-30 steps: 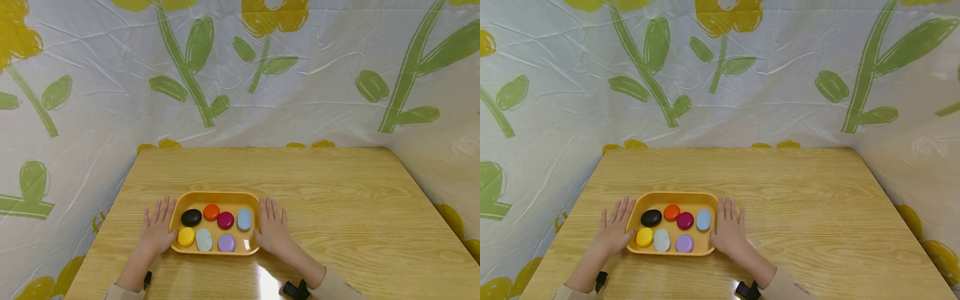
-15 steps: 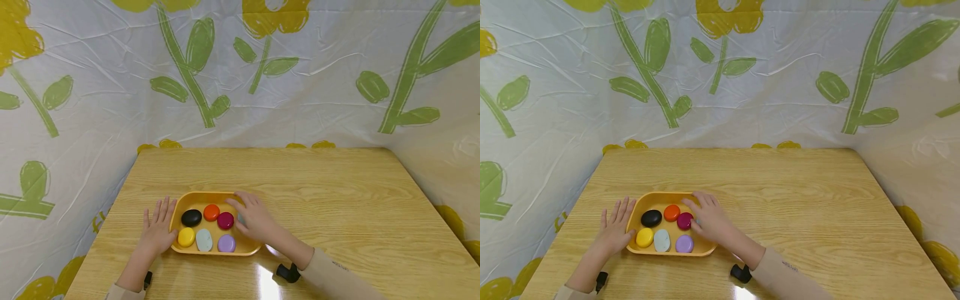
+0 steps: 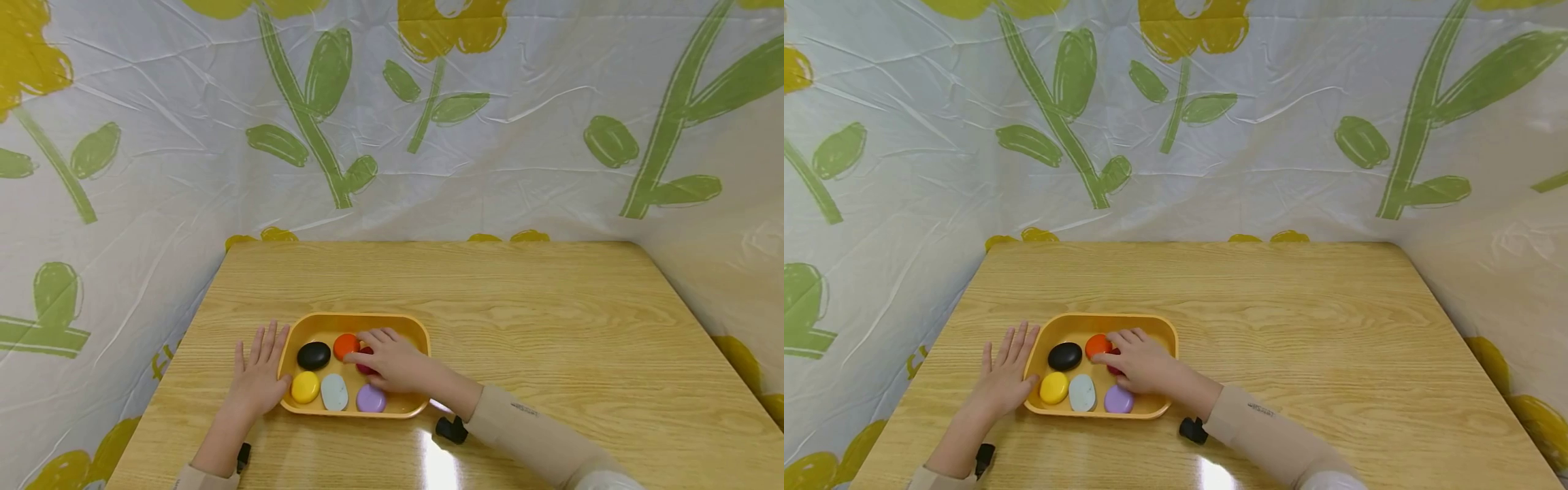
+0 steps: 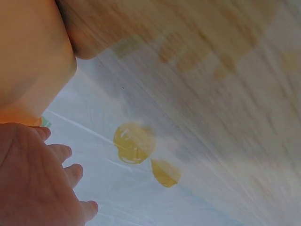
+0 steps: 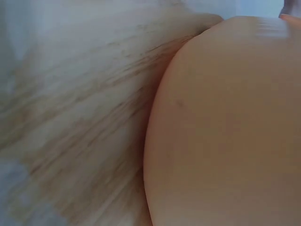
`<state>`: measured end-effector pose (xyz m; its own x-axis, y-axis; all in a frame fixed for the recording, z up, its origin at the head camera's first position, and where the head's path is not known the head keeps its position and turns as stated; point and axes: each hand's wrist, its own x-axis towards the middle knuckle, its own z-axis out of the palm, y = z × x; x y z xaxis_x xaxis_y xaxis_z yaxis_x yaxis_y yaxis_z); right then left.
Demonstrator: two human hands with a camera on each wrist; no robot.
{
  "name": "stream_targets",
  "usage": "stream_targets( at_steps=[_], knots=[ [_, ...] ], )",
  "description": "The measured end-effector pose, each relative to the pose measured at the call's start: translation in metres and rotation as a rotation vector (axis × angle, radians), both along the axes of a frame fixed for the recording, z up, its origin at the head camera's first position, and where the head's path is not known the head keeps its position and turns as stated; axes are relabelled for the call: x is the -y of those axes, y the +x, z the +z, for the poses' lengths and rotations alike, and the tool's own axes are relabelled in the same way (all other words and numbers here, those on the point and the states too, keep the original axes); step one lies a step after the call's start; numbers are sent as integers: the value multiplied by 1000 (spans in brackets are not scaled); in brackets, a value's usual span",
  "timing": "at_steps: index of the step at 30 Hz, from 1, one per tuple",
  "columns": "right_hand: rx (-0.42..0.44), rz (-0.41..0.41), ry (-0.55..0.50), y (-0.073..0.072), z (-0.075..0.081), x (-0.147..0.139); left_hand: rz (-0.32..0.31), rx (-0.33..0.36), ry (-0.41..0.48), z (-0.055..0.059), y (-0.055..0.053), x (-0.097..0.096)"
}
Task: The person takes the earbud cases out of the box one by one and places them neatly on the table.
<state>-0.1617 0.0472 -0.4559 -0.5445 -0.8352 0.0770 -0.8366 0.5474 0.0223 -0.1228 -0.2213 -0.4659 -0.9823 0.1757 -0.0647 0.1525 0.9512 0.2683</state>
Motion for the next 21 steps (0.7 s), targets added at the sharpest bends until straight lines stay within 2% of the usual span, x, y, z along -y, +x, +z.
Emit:
stream_targets(
  at_steps=[5, 12, 21],
  knots=[
    [-3, 11, 26, -2, -2, 5, 1, 4, -1, 1, 0, 0],
    [44, 17, 41, -2, -3, 11, 1, 1, 21, 0, 1, 0],
    [66, -34, 39, -9, -13, 19, 9, 6, 32, 0, 0, 0]
  ],
)
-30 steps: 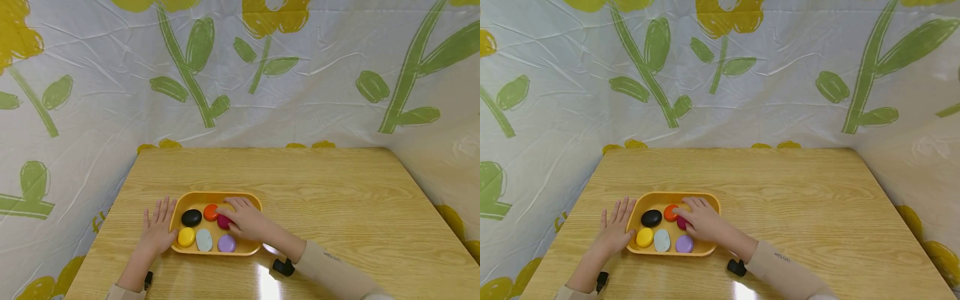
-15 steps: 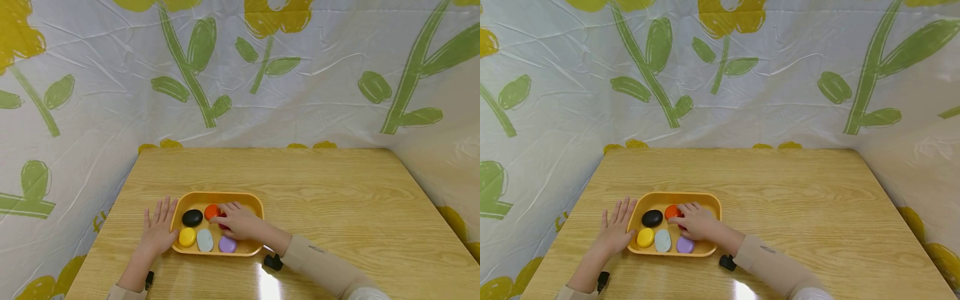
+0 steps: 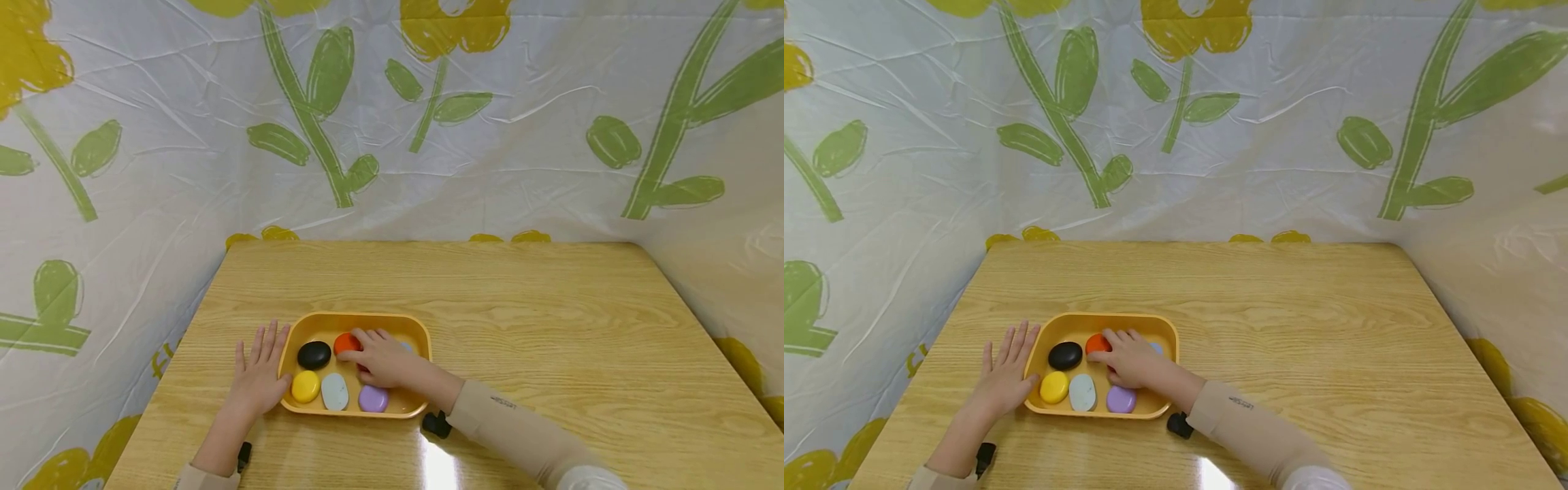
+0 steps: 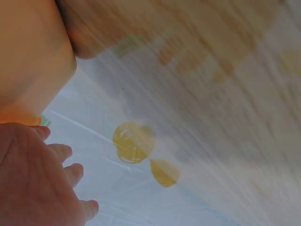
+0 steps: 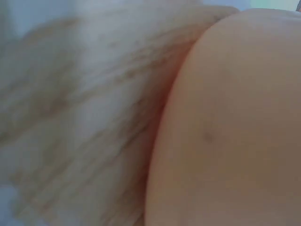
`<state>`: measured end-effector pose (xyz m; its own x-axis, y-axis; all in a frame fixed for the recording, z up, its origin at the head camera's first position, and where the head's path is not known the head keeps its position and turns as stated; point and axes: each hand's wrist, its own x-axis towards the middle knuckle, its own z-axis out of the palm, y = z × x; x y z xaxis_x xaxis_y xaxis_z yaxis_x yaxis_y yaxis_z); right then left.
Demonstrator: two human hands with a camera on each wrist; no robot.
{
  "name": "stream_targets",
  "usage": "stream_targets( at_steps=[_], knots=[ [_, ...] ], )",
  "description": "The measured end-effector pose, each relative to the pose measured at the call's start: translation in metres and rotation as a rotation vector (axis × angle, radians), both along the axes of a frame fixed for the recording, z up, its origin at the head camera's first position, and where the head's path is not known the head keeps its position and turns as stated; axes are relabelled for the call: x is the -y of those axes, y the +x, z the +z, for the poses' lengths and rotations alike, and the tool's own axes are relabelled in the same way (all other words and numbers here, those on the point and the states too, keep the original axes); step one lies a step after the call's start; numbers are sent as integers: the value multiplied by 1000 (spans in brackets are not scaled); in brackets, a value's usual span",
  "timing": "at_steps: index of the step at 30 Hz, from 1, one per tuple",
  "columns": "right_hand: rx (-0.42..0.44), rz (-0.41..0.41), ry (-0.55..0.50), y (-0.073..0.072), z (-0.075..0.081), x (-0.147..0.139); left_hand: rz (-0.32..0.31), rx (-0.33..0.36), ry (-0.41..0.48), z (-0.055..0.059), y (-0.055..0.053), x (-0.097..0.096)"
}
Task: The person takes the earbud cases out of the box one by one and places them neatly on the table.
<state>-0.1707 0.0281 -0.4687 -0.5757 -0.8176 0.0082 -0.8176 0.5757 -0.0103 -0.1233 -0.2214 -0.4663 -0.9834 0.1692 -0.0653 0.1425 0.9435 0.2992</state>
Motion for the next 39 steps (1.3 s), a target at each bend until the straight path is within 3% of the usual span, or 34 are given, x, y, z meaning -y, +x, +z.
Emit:
stream_targets(
  at_steps=[7, 18, 27, 32, 39],
  knots=[
    [49, -18, -31, 0, -1, 1, 2, 10, -11, 0, 0, 0],
    [-36, 9, -25, 1, -3, -5, 3, 23, 3, 1, 0, 0],
    [21, -18, -46, 3, 1, -5, 6, 17, 13, 1, 0, 0],
    [56, -31, -124, 2, 10, -6, 9, 19, 24, 0, 0, 0],
    [28, -7, -276, -8, 39, -22, 8, 18, 25, 0, 0, 0]
  ],
)
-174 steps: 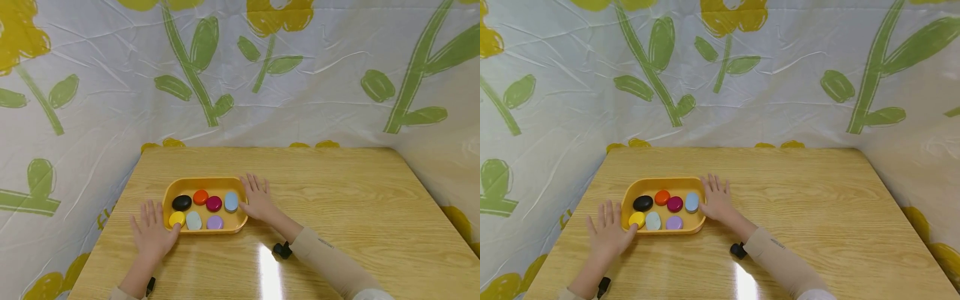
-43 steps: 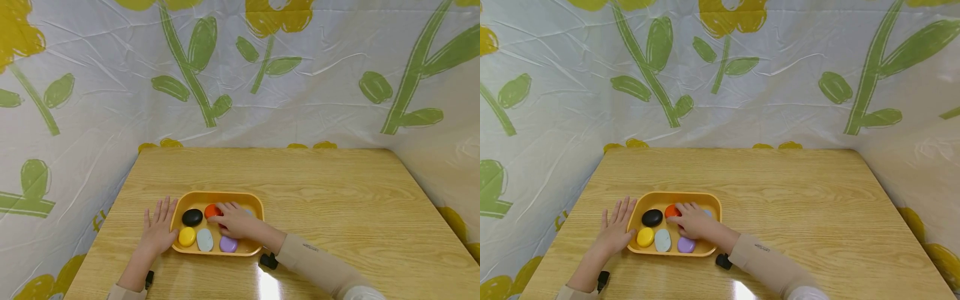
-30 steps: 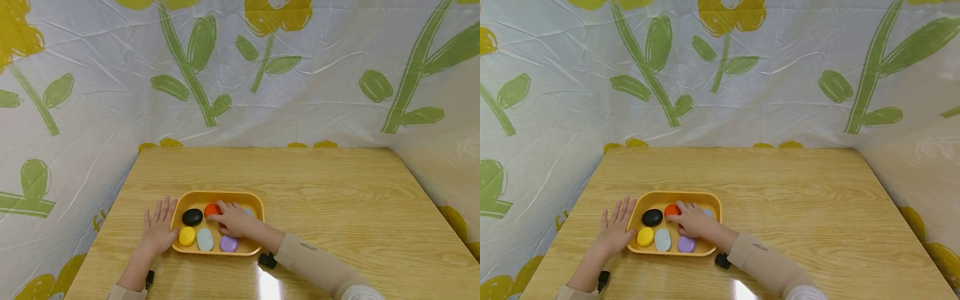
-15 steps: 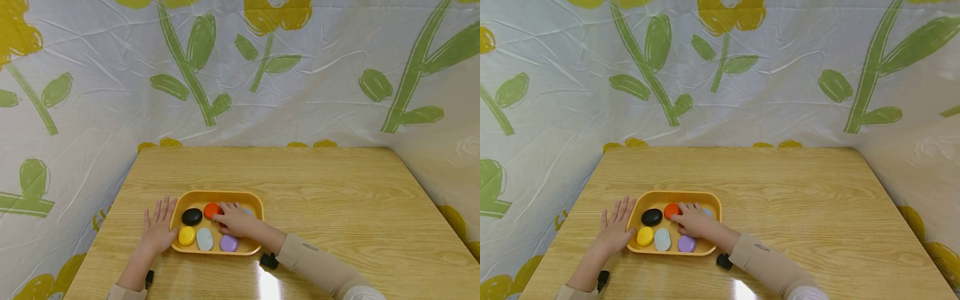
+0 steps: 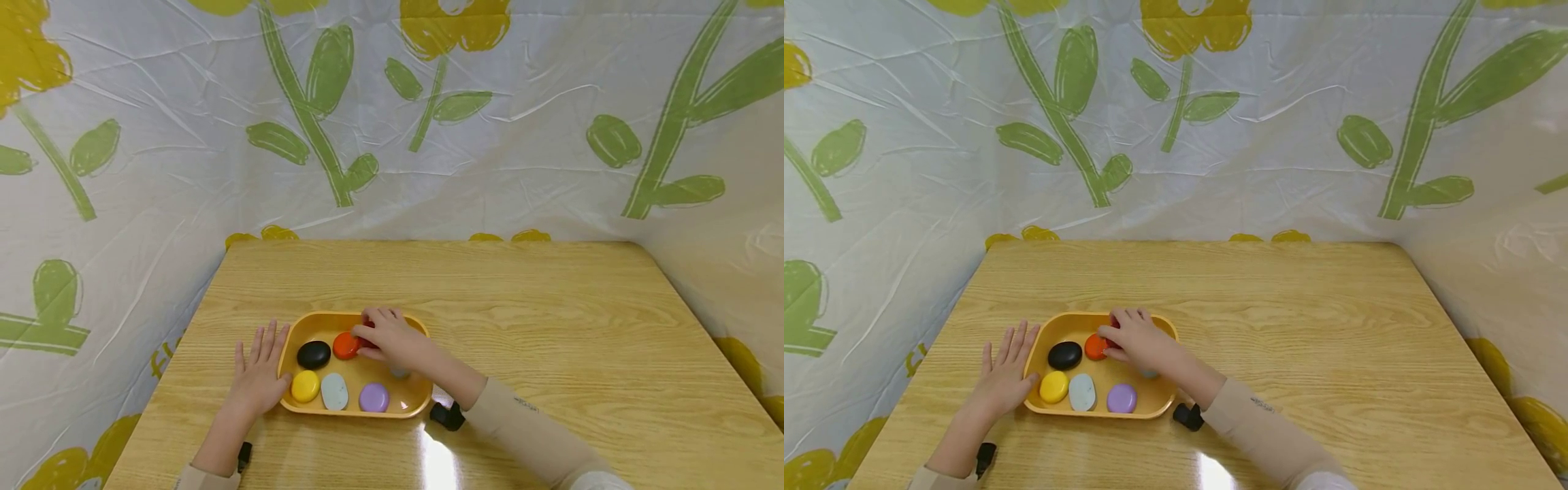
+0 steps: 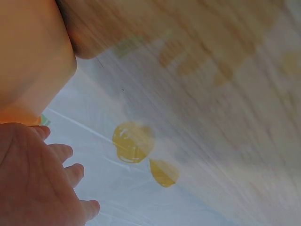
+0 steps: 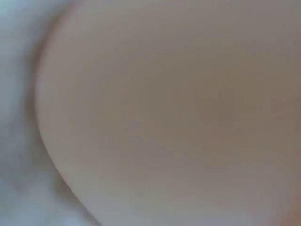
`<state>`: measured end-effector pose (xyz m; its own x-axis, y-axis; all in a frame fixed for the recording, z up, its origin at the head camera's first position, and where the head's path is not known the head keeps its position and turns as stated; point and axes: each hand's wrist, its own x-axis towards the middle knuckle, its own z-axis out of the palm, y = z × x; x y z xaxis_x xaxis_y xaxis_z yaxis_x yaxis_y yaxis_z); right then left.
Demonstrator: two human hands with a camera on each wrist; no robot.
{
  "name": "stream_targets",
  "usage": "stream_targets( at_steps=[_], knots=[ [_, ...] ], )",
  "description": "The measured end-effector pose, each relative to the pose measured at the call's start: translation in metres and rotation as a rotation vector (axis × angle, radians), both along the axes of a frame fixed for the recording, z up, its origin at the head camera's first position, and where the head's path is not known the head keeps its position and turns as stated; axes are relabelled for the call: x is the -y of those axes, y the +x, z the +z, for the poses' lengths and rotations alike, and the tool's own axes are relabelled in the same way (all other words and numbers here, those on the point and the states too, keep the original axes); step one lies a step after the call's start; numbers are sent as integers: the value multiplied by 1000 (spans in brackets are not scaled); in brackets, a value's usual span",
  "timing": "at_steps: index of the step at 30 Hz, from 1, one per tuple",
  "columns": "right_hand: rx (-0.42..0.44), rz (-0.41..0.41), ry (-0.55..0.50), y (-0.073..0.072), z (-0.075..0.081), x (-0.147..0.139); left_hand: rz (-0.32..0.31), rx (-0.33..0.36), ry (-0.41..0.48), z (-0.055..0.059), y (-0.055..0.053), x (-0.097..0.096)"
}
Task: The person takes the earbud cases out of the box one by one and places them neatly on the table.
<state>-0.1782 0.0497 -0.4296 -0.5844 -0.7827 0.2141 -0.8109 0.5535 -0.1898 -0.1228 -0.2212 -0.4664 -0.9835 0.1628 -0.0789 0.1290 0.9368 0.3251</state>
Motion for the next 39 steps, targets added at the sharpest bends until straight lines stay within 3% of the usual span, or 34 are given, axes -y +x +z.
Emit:
stream_targets(
  at_steps=[4, 10, 19, 28, 32, 39],
  knots=[
    [-71, -24, -134, -11, 8, -19, -1, 0, -3, 1, 0, 0],
    [-113, -153, -237, -33, 6, -58, -2, -1, -13, 3, 1, 0],
    [-26, -321, -159, -47, -24, -112, -2, 7, -25, 4, 1, -1],
    [36, -314, -97, -45, -47, -138, -1, -3, -18, 2, 1, 0],
    [55, -297, -105, -44, -52, -144, 0, 3, -9, 1, 1, -1],
    [88, -315, -27, -43, -54, -151, 0, 3, -13, 3, 1, -1]
  ],
)
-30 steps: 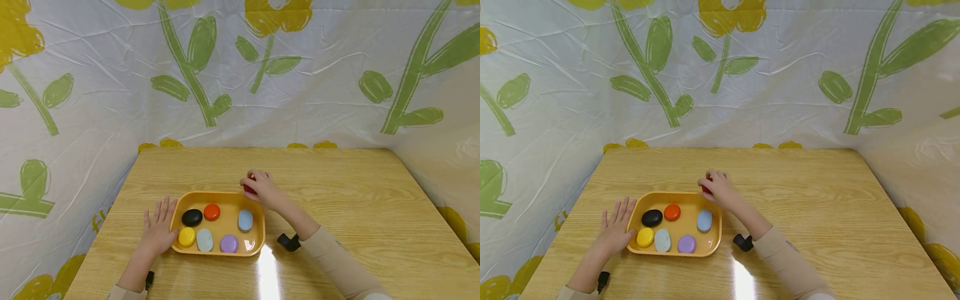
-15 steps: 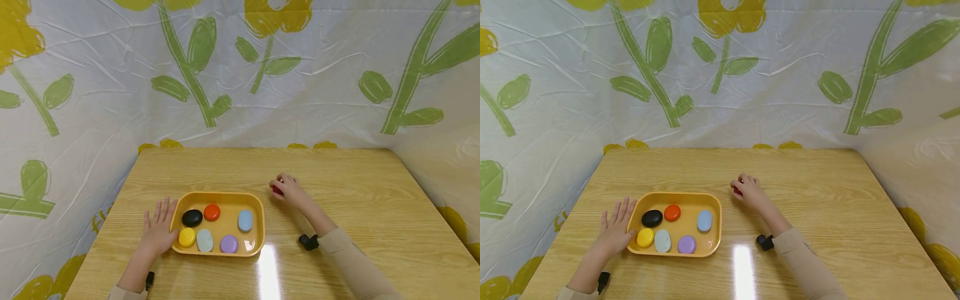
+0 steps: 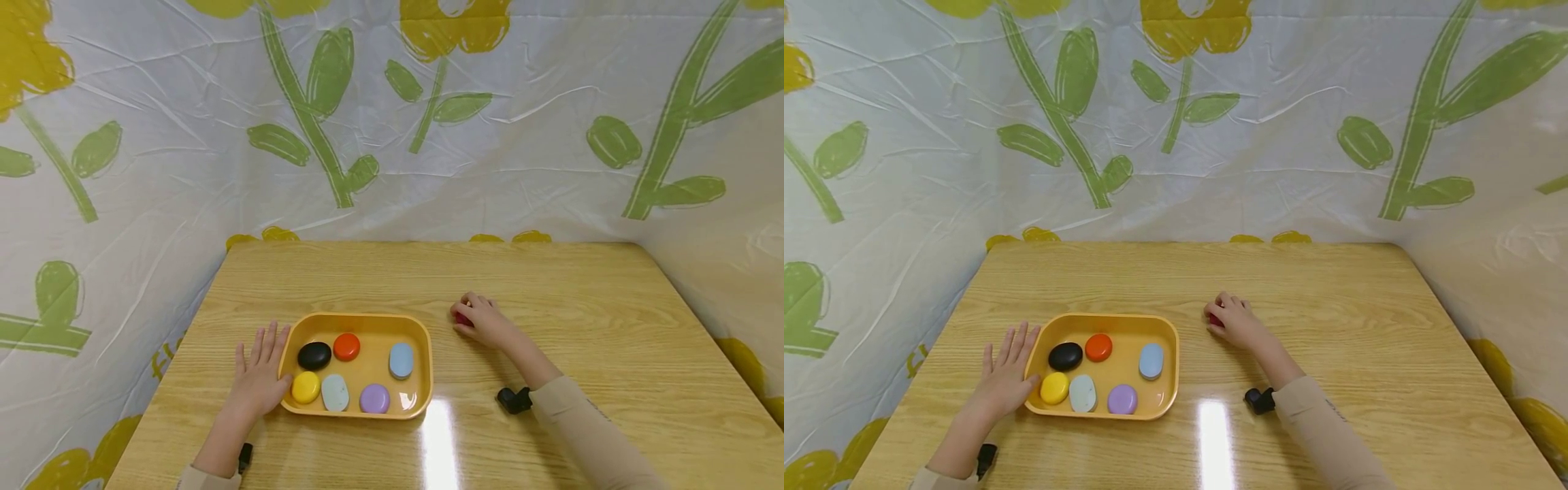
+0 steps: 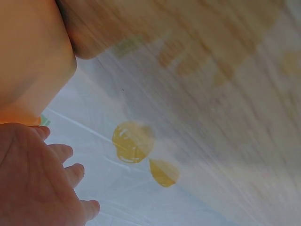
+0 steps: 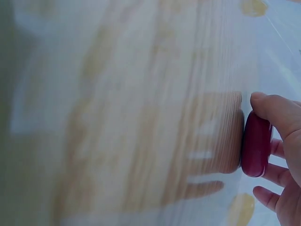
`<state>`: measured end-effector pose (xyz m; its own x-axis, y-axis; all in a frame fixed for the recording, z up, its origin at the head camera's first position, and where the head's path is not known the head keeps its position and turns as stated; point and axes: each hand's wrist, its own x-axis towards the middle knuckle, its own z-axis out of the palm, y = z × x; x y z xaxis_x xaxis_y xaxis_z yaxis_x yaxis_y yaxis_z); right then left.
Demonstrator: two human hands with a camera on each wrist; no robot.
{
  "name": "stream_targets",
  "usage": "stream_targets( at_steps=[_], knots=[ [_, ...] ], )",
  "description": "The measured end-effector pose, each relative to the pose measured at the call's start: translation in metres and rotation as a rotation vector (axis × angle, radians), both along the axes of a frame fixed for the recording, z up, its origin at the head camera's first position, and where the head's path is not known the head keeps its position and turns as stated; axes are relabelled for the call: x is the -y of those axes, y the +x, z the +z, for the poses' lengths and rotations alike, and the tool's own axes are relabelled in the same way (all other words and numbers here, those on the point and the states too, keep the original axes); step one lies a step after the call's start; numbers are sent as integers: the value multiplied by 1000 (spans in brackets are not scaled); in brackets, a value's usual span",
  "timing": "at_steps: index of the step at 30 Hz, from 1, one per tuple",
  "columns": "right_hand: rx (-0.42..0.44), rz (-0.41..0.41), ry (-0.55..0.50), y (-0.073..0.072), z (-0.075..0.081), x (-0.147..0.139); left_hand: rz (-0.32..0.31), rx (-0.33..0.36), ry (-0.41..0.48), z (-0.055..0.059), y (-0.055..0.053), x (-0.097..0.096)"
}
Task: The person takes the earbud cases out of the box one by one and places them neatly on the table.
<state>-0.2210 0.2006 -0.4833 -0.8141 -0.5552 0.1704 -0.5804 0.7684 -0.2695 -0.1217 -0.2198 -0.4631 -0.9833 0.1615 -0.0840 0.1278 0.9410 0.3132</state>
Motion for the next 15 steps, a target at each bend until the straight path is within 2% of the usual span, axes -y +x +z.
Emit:
stream_targets(
  at_steps=[7, 15],
  knots=[
    [1, -1, 26, 0, -1, 0, 6, 7, 5, 3, 1, 0],
    [61, -26, 28, 2, 3, 1, 10, 18, 21, 1, 0, 0]
  ],
)
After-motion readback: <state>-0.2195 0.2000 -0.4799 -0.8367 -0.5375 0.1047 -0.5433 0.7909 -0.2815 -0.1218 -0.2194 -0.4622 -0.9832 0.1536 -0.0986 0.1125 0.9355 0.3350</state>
